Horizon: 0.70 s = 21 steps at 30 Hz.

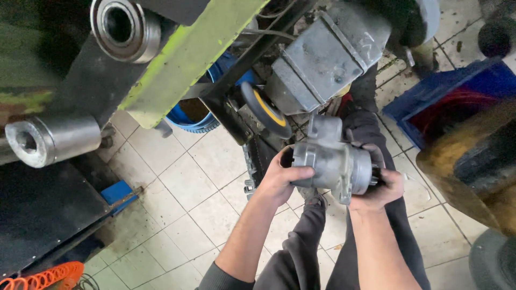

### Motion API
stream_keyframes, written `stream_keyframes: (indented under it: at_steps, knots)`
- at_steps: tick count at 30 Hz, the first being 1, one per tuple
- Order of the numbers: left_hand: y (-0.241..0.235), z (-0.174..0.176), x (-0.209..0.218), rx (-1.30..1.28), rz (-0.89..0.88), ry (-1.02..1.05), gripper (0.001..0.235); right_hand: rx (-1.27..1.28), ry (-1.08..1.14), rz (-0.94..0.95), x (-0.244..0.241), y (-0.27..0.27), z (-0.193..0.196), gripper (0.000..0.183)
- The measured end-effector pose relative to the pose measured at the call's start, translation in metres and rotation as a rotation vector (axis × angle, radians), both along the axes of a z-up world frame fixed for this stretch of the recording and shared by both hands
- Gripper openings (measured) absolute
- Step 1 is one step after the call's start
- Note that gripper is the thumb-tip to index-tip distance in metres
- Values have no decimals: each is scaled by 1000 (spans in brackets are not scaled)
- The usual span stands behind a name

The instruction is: The person holds a car starter motor and uses a bench grinder to smooth its surfaces. They rotate the motor to grind different sides, including the cylindrical body and the mounting flange, before moving away from the machine.

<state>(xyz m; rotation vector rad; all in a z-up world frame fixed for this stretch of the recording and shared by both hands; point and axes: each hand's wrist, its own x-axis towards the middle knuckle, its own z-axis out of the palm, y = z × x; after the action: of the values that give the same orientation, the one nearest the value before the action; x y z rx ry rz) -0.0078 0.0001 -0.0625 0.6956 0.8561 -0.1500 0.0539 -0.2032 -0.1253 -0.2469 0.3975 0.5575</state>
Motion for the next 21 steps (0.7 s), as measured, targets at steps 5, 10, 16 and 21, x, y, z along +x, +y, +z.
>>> stream_keyframes:
  at_steps: [5,10,16,21]
  knots:
    - [15,13,17,-100,-90,111,75,-367,141,-61,6,20,41,65]
    - [23,4,10,-133,-99,73,76,-423,214,-55,-1,27,42,60]
    - [39,1,13,-165,-132,70,76,-360,246,-105,-2,34,49,60]
    - [42,5,15,-212,-115,97,74,-335,288,-126,-1,35,55,57]
